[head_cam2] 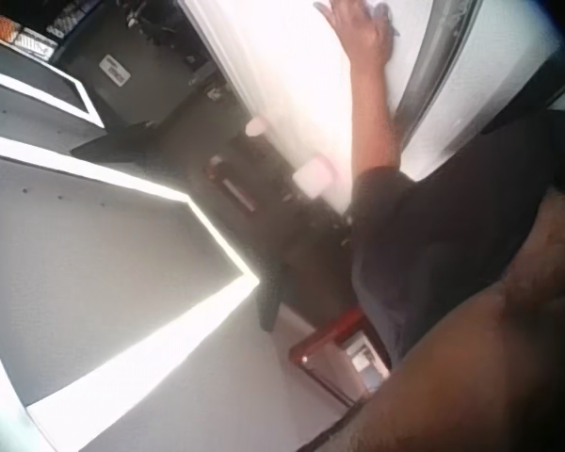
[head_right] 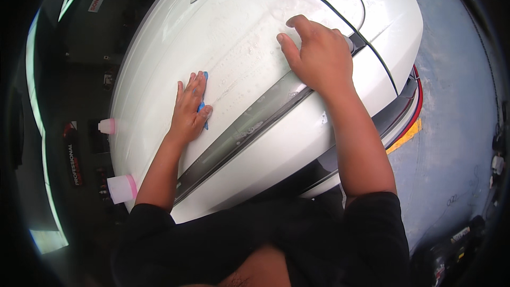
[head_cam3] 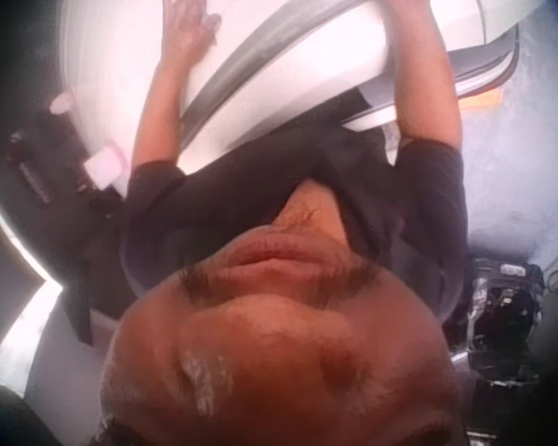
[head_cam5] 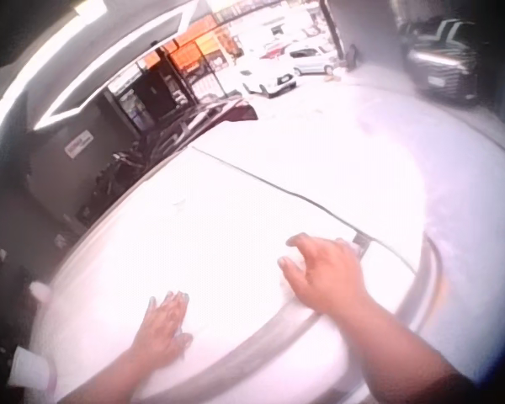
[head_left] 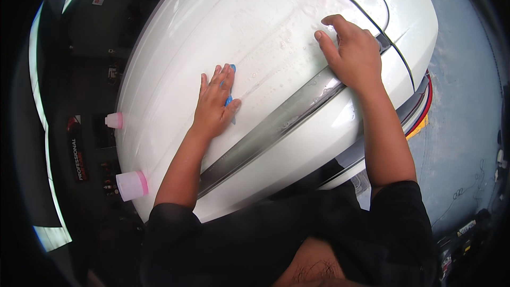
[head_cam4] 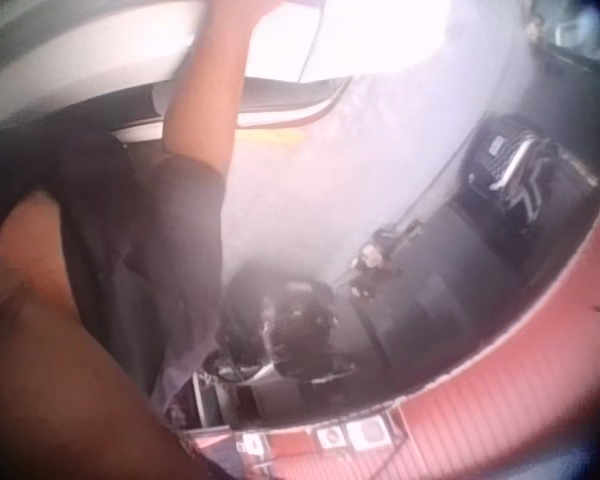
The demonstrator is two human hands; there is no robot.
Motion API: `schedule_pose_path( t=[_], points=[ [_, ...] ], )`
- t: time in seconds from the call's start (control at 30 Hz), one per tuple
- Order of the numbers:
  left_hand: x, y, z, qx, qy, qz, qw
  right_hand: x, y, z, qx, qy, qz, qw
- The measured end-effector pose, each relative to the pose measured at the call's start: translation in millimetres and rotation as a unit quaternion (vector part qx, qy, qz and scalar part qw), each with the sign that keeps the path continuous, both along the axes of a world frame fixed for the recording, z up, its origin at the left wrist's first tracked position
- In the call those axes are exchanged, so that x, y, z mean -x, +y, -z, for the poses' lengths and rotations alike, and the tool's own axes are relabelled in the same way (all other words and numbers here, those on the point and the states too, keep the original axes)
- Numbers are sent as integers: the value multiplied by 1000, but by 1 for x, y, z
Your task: The person cleans the rear trunk lid of a white car. They pour liquid from a pink bottle onto the surface and wipe it with a blue cloth, moving across the lid and around the chrome trim.
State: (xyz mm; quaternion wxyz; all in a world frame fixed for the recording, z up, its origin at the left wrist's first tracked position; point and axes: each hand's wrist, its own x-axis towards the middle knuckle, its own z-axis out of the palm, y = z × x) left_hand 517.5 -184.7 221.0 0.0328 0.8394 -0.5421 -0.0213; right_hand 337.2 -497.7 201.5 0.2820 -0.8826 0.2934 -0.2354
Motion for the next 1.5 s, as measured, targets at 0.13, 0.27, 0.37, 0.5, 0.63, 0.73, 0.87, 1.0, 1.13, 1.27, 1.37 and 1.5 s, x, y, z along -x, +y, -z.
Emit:
schedule_pose_path(
  t=[0.13,0.27,0.37,0.5,0.63,0.73,0.87,1.0,1.13,1.27,1.37,1.5],
  points=[
    [4,-25,4,20,11,25,999,-4,4,-1,15,7,4,1000],
    [-23,-136,15,79,47,110,990,0,0,-2,-7,-4,4,1000],
    [-28,-172,28,114,44,127,984,-1,4,1,-12,-19,1,1000],
    [-16,-84,11,60,50,50,996,5,-1,1,1,-6,-1,1000],
    [-10,12,6,51,55,-13,997,2,0,4,33,-6,11,999],
    [-4,-15,6,69,50,3,996,8,3,-10,-4,19,22,1000],
    [-17,-126,34,104,57,52,992,1,10,6,16,-7,-11,1000],
    [2,-180,44,146,20,27,989,3,9,7,38,-3,-19,999],
    [35,-143,13,112,9,-5,994,6,-8,15,41,-4,-11,999],
    [19,-66,26,234,96,-78,964,-4,-5,18,59,20,-28,998],
    [3,0,47,381,123,-111,910,-7,-2,14,68,82,-52,993],
    [6,116,19,305,-2,-129,943,-15,41,0,71,82,-118,987]
  ],
)
